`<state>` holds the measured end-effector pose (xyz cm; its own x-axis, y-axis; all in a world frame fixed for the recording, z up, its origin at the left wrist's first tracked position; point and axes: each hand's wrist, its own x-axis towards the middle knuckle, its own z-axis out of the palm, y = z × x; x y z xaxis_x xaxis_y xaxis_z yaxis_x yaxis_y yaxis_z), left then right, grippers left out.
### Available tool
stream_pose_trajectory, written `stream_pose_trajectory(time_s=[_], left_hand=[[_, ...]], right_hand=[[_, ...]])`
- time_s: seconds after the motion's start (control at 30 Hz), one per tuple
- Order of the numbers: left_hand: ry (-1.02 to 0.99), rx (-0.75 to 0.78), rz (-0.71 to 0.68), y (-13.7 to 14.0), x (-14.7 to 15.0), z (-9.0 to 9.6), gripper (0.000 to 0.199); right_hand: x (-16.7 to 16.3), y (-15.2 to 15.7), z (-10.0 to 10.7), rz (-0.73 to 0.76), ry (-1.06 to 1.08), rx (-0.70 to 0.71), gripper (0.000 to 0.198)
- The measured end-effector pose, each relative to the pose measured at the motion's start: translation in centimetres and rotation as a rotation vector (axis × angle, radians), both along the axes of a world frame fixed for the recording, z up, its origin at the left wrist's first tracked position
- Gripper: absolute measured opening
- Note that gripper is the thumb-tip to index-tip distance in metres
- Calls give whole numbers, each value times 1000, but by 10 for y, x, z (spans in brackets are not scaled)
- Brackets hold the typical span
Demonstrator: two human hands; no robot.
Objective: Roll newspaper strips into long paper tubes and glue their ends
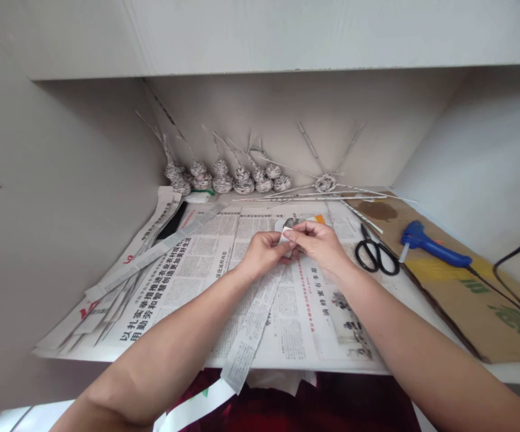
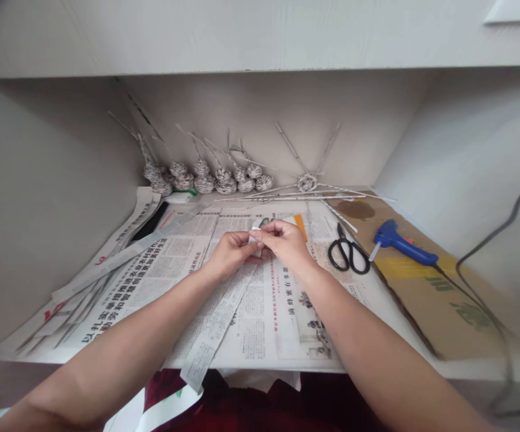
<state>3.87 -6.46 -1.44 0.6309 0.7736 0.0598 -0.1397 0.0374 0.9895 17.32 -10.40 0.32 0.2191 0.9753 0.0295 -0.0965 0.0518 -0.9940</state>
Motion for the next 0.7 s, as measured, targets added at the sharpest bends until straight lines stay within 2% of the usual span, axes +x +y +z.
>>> stream_pose_trajectory(time_s=[0.13, 0.27, 0.43, 0.7], left_hand=[[-29, -13, -3, 3, -1, 0, 31], [-9, -31, -23, 3, 0, -1, 32], [68, 21, -14, 1, 1, -3, 31], [65, 39, -55, -1, 1, -4, 34]], right_hand=[[5, 0, 1, 60, -72, -15, 35], [5, 0, 0, 37, -51, -37, 29], [2, 1, 0, -42, 25, -59, 29], [-2, 0, -2, -26, 7, -22, 32]])
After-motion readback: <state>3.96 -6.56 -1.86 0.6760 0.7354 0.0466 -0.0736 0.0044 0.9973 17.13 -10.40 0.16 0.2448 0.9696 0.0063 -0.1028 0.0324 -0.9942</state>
